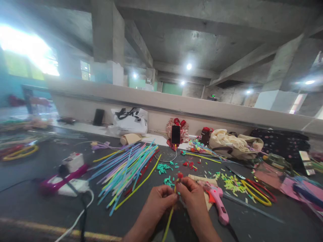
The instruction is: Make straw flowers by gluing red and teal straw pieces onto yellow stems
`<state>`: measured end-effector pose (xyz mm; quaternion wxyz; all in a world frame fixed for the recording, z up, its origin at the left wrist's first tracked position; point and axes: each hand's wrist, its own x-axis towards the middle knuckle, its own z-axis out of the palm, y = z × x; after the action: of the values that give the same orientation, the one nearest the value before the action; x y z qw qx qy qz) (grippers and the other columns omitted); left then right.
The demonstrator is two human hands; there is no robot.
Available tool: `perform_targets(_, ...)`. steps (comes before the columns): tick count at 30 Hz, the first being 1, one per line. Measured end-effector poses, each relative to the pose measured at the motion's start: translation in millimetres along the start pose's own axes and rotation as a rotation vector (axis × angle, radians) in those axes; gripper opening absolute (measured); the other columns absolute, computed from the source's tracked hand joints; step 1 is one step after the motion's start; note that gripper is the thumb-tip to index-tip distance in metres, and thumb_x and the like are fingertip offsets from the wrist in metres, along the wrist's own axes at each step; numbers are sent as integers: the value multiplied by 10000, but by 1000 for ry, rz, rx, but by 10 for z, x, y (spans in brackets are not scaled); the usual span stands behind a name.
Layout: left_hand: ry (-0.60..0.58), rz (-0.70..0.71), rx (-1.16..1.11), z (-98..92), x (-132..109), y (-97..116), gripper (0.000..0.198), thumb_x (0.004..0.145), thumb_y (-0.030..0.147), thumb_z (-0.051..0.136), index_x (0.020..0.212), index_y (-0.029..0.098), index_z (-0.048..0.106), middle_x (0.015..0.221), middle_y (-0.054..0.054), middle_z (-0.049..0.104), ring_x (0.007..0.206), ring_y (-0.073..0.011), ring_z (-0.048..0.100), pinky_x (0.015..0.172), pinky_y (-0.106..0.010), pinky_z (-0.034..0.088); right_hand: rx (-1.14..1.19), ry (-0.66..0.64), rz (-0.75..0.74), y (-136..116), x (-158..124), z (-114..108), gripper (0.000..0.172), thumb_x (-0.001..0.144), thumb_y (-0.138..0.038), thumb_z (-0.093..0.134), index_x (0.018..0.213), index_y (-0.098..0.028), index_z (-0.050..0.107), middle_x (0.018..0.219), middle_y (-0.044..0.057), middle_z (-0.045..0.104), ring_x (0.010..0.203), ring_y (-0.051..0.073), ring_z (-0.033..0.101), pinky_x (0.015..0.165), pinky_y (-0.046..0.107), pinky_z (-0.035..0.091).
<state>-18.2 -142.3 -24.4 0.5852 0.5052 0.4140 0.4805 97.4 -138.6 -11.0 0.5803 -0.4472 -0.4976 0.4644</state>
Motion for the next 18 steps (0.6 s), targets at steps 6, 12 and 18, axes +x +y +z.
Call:
perform_targets(6, -31, -39, 33, -6, 0, 10, 254, 527, 307, 673, 691, 125, 606, 463, 43, 544, 385, -62, 400, 374, -173, 263, 27, -92, 103, 4, 21, -30, 206, 569, -321, 632, 526, -140, 544, 407, -72, 412, 375, 45, 310, 377, 176, 231)
perform_targets(12, -114, -96, -137, -5, -30, 50, 339, 667, 447, 575, 774, 126, 603, 620, -35, 626, 476, -90, 510, 402, -170, 330, 10, -80, 110, -28, 77, -131, 181, 547, -294, 651, 520, -139, 562, 387, -80, 401, 367, 36, 281, 373, 174, 202)
perform_targets(18, 53, -54, -125, -28, 22, -4, 331, 662, 467, 558, 555, 157, 515, 444, 24, 534, 396, -80, 460, 371, -166, 321, 16, -85, 91, -44, 41, -77, 159, 566, -274, 639, 537, -143, 553, 397, -86, 400, 357, 32, 263, 361, 173, 178)
